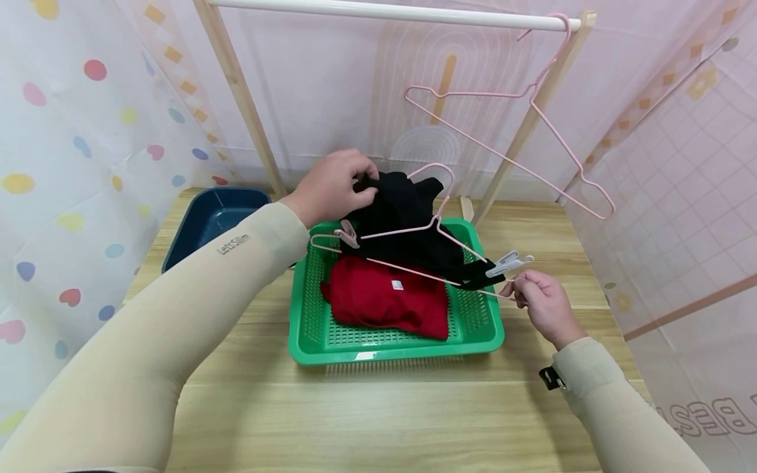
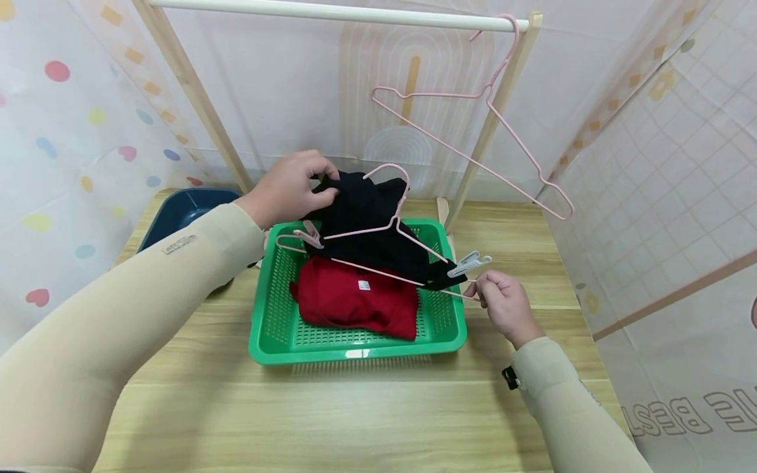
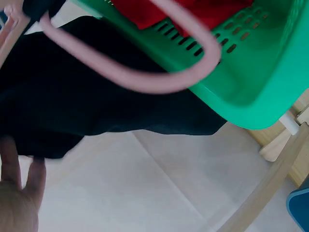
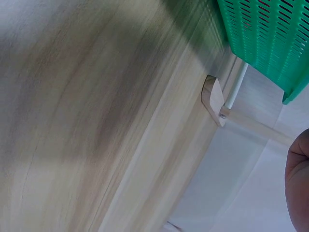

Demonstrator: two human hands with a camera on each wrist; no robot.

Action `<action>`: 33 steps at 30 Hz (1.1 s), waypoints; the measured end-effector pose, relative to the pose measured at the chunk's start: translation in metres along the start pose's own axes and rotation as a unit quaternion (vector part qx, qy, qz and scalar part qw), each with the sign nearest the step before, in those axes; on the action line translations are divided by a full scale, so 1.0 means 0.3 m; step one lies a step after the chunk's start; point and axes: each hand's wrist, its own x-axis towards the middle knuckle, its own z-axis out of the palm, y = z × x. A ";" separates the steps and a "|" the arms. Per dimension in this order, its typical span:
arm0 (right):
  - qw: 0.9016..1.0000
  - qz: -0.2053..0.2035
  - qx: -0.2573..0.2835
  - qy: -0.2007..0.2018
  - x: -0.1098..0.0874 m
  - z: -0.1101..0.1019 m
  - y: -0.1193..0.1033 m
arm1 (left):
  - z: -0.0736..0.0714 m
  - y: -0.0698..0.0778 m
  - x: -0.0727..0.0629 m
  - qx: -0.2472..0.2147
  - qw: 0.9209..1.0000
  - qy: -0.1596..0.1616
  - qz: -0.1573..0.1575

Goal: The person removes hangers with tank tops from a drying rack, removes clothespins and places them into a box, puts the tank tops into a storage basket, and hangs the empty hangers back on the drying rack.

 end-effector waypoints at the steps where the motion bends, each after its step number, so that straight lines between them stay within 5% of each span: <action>1: 1.000 -0.002 0.000 0.001 -0.001 0.000 0.001 | 0.001 -0.002 -0.004 -0.003 1.000 -0.004 0.004; 7: 1.000 -0.019 -0.004 0.000 -0.004 0.002 0.009 | 0.018 -0.022 -0.028 -0.020 0.998 -0.050 0.041; 11: 1.000 -0.022 -0.014 -0.003 -0.006 0.005 0.013 | 0.034 -0.041 -0.046 -0.043 0.993 -0.109 0.032; 15: 0.999 -0.026 -0.025 -0.004 -0.008 0.005 0.015 | 0.052 -0.063 -0.061 -0.066 0.986 -0.155 -0.004; 21: 0.999 -0.039 -0.036 -0.008 -0.011 0.001 0.021 | 0.066 -0.097 -0.068 -0.027 0.984 -0.151 -0.089; 26: 0.998 -0.045 -0.040 -0.009 -0.014 -0.001 0.024 | 0.075 -0.135 -0.073 0.013 0.960 -0.209 -0.184; 29: 0.998 -0.043 -0.041 -0.008 -0.015 -0.001 0.027 | 0.088 -0.154 -0.076 0.025 0.952 -0.234 -0.195; 33: 0.998 -0.040 -0.041 -0.007 -0.017 0.000 0.027 | 0.103 -0.155 -0.076 0.040 0.951 -0.245 -0.186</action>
